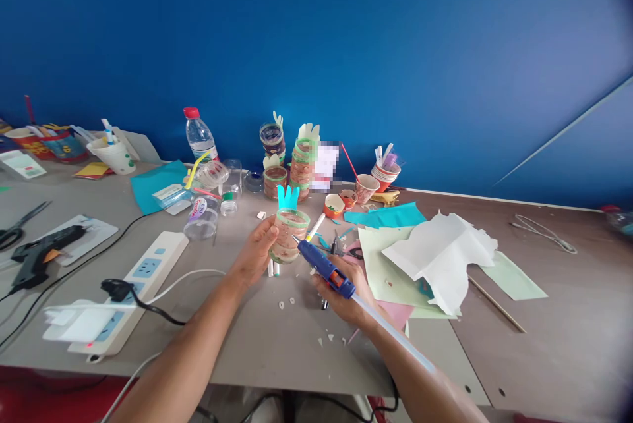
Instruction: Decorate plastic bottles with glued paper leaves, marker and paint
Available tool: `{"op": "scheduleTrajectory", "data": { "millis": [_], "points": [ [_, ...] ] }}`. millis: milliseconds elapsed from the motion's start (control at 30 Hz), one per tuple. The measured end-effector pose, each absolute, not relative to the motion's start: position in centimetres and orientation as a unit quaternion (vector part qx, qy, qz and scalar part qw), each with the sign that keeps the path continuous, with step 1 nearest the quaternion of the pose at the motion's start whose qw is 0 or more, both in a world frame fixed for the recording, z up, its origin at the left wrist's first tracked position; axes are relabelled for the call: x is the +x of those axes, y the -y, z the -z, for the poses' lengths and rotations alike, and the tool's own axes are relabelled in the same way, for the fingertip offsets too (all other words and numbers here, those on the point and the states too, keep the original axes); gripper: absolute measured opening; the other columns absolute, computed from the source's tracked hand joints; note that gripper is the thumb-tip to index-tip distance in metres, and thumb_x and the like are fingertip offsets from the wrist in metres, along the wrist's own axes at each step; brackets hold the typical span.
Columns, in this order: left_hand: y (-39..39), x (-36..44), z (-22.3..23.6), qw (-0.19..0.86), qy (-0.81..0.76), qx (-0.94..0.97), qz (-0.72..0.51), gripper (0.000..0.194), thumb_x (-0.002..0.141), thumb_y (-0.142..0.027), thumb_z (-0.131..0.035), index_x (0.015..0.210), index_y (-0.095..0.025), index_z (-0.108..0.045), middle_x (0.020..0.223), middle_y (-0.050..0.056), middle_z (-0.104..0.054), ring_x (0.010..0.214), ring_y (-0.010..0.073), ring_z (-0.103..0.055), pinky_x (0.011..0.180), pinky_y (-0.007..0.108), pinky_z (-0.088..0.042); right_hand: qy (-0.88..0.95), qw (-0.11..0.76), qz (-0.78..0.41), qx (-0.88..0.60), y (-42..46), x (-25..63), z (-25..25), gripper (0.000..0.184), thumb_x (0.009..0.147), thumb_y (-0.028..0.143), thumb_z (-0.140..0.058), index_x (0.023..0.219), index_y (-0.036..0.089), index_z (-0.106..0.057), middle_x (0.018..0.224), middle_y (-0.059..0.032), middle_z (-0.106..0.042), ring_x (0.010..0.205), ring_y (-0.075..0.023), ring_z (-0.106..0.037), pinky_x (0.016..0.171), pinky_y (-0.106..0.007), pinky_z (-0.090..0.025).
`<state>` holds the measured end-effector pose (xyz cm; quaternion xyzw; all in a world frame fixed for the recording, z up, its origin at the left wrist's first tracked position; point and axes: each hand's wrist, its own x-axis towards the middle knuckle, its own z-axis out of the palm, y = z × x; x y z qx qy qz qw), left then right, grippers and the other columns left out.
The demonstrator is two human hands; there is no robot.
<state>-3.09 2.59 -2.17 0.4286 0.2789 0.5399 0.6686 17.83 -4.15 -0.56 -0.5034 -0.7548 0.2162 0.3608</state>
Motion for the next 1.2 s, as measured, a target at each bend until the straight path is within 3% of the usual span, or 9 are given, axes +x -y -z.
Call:
{"op": "scheduleTrajectory", "data": {
  "millis": [233,600,767,1200],
  "points": [
    [-2.87,-3.53,1.86,0.666,-0.281,0.396,-0.567,0.047,0.078,-0.049,-0.081,0.109,-0.016,-0.071,0.096,0.008,-0.078,0.090,0.0229,-0.074,0.083,0.033,-0.056,0.762,0.359,-0.194,-0.503,4.06,17.80,0.79,0.028,0.087,0.037,-0.055,0.066,0.025,-0.041,0.059,0.0007,-0.053,0.054,-0.0155,-0.049,0.056,-0.027,-0.037],
    [-2.63,-3.15,1.94,0.643,-0.311,0.443,-0.542,0.055,0.076,-0.054,-0.081,0.113,-0.015,-0.069,0.104,0.012,-0.077,0.091,0.0236,-0.073,0.082,0.034,-0.056,0.772,0.374,-0.142,-0.493,3.98,17.79,0.89,0.029,0.088,0.036,-0.053,0.066,0.025,-0.038,0.057,0.0015,-0.053,0.053,-0.0149,-0.048,0.056,-0.026,-0.037],
    [-2.73,-3.33,2.10,0.651,-0.292,0.416,-0.564,0.048,0.080,-0.049,-0.079,0.112,-0.015,-0.069,0.096,0.009,-0.078,0.084,0.0209,-0.073,0.075,0.030,-0.056,0.773,0.368,-0.135,-0.499,3.95,17.86,1.09,0.028,0.088,0.035,-0.054,0.067,0.025,-0.038,0.057,0.0016,-0.053,0.053,-0.0149,-0.048,0.056,-0.026,-0.037],
    [-3.02,-3.47,2.39,0.655,-0.290,0.413,-0.563,0.048,0.081,-0.049,-0.078,0.114,-0.015,-0.069,0.102,0.010,-0.078,0.090,0.0218,-0.074,0.083,0.032,-0.056,0.764,0.374,-0.173,-0.497,3.89,17.73,0.94,0.032,0.086,0.036,-0.057,0.064,0.024,-0.037,0.056,0.0015,-0.049,0.054,-0.0142,-0.045,0.057,-0.027,-0.036]
  ]
}}
